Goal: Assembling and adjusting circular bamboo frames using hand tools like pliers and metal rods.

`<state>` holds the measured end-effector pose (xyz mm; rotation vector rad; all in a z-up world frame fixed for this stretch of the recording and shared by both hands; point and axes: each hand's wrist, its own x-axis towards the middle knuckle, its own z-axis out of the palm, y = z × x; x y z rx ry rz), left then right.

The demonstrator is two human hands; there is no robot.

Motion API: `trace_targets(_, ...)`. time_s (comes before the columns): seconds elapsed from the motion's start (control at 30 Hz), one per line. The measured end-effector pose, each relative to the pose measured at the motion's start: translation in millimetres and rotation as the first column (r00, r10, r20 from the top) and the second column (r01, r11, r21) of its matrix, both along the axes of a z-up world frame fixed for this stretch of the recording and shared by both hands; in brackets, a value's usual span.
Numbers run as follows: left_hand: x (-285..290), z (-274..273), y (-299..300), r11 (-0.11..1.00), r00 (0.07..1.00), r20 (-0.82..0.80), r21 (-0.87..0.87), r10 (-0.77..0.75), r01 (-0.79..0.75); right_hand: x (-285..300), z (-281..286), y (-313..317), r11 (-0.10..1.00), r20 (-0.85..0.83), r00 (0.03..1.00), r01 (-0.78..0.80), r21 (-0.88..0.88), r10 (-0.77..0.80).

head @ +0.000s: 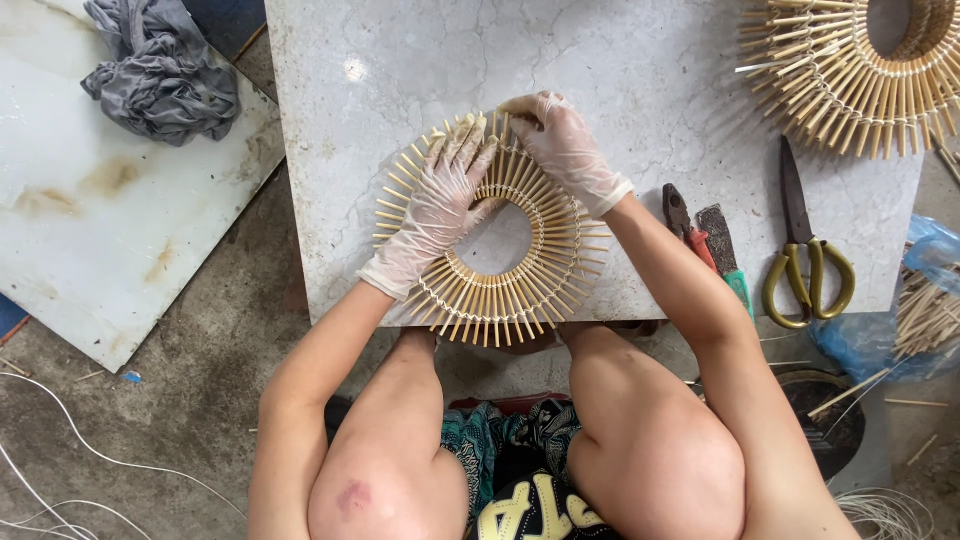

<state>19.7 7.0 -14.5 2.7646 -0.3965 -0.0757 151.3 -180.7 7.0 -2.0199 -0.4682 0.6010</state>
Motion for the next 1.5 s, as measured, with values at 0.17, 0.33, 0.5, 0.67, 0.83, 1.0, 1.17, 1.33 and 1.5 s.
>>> trace_targets(0.17,-2.6,-1.9,-0.7,1.000,1.000,0.014,-0.018,0.007,-0.006,9.4,9.5,-2.1,0.999,-0.104,0.994,-0.032,-0.043,0.028)
trace_targets(0.33,-1.3,1.4,0.1,1.000,1.000,0.020,-0.025,0.001,-0.001,11.7,15.2,-6.6,0.998,-0.027,0.997,-0.068,-0.002,0.067)
trace_targets(0.5,-2.0,-0.3,-0.6,1.000,1.000,0.000,-0.021,-0.004,0.004,4.8,14.3,-12.6,0.983,0.170,0.983,-0.045,-0.179,0.076)
trace_targets(0.67,-0.5,2.4,0.0,1.000,1.000,-0.007,-0.026,-0.010,0.010,4.5,18.3,-10.6,0.995,0.016,1.000,-0.021,-0.096,0.023)
trace_targets(0.83,0.5,7.5,0.9,0.999,1.000,-0.007,-0.032,-0.022,0.022,7.0,16.0,-11.2,0.996,-0.052,0.998,-0.029,-0.079,0.025)
trace_targets(1.0,-0.3,8.8,-1.3,0.998,1.000,-0.007,0.049,-0.024,0.025,1.7,9.7,-15.1,0.997,0.051,0.996,-0.067,-0.048,0.070)
trace_targets(1.17,5.3,16.3,-2.3,0.999,0.999,-0.018,0.033,-0.032,0.033,-8.9,17.1,-21.7,0.977,0.211,0.977,0.052,-0.205,-0.007)
trace_targets(1.33,8.1,4.5,3.1,0.996,0.998,0.012,-0.054,-0.066,0.067,-16.8,7.1,-25.9,0.984,0.196,0.978,0.102,-0.148,-0.072)
trace_targets(1.5,7.3,1.1,3.4,0.995,0.995,0.054,-0.059,-0.080,0.083,-14.4,8.6,-25.7,0.989,0.131,0.989,0.087,-0.122,-0.071)
